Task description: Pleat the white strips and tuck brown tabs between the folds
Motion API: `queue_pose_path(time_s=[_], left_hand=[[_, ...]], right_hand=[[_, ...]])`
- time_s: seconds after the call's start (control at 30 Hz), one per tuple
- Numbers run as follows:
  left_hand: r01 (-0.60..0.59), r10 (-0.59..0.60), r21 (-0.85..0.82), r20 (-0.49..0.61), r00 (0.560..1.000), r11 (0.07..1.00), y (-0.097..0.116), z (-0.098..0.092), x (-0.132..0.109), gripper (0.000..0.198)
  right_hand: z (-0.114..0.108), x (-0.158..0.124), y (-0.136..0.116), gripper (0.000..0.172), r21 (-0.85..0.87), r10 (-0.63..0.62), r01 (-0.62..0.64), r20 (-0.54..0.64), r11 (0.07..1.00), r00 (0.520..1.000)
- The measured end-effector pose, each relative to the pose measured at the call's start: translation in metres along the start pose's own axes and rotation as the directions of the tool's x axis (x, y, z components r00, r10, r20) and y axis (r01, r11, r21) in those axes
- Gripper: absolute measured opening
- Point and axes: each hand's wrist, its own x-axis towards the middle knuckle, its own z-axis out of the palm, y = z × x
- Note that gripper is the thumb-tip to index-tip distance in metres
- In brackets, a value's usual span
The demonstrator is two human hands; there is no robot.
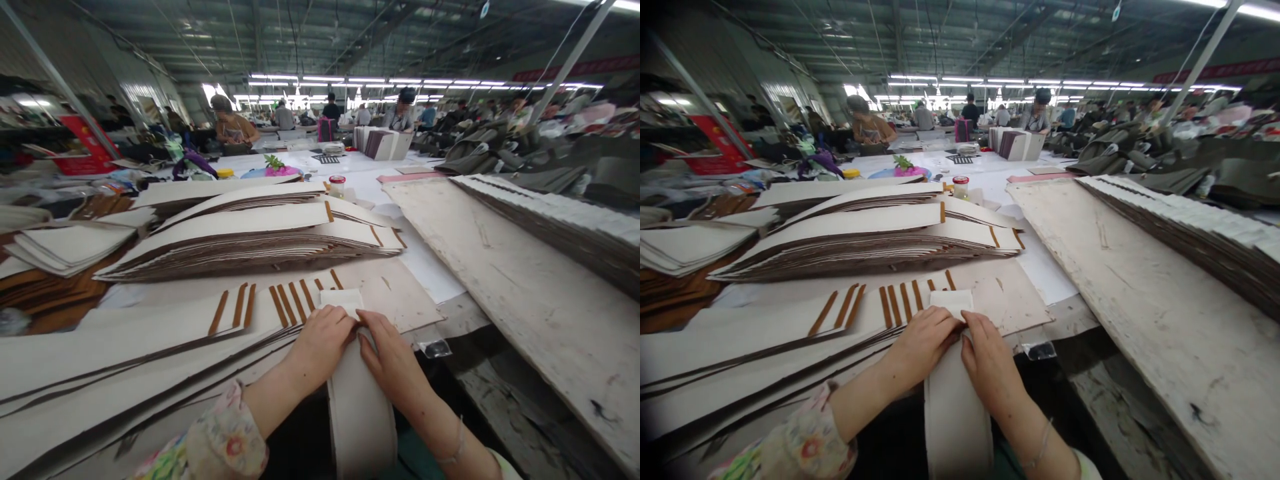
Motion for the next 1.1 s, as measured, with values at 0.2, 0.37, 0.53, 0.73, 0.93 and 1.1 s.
queue_pose_path(time_s=[0.2, 0.37, 0.53, 0.73, 0.93, 1.1], left_hand=[[0.092, -0.093, -0.076, -0.01, 0.996, 0.993, -0.013, -0.008, -0.011, 0.012], [0.09, -0.093, -0.107, -0.029, 0.995, 0.99, -0.016, -0.008, -0.015, 0.013], [0.078, -0.081, -0.074, -0.036, 0.996, 0.994, -0.014, -0.004, -0.016, 0.014], [0.024, -0.022, 0.045, -0.043, 0.999, 0.999, -0.013, -0.003, -0.018, 0.016], [0.013, -0.01, 0.05, -0.057, 0.998, 0.999, -0.019, -0.016, -0.023, 0.015], [0.008, -0.004, 0.069, -0.065, 0.998, 0.998, -0.026, -0.023, -0.024, 0.017]], right_hand=[[-0.005, 0.006, -0.005, 0.041, -0.128, -0.009, 0.023, 0.108, 0.992, 0.994], [-0.007, 0.013, -0.005, 0.043, -0.172, 0.006, 0.029, 0.2, 0.985, 0.98], [-0.011, 0.015, -0.01, 0.041, -0.194, 0.0, 0.05, 0.247, 0.98, 0.969], [-0.015, 0.016, -0.018, 0.032, -0.325, -0.059, 0.15, 0.273, 0.934, 0.96], [-0.017, 0.018, -0.017, 0.038, -0.307, -0.093, 0.19, 0.305, 0.932, 0.948], [-0.02, 0.022, -0.018, 0.043, -0.319, -0.12, 0.242, 0.359, 0.916, 0.926]])
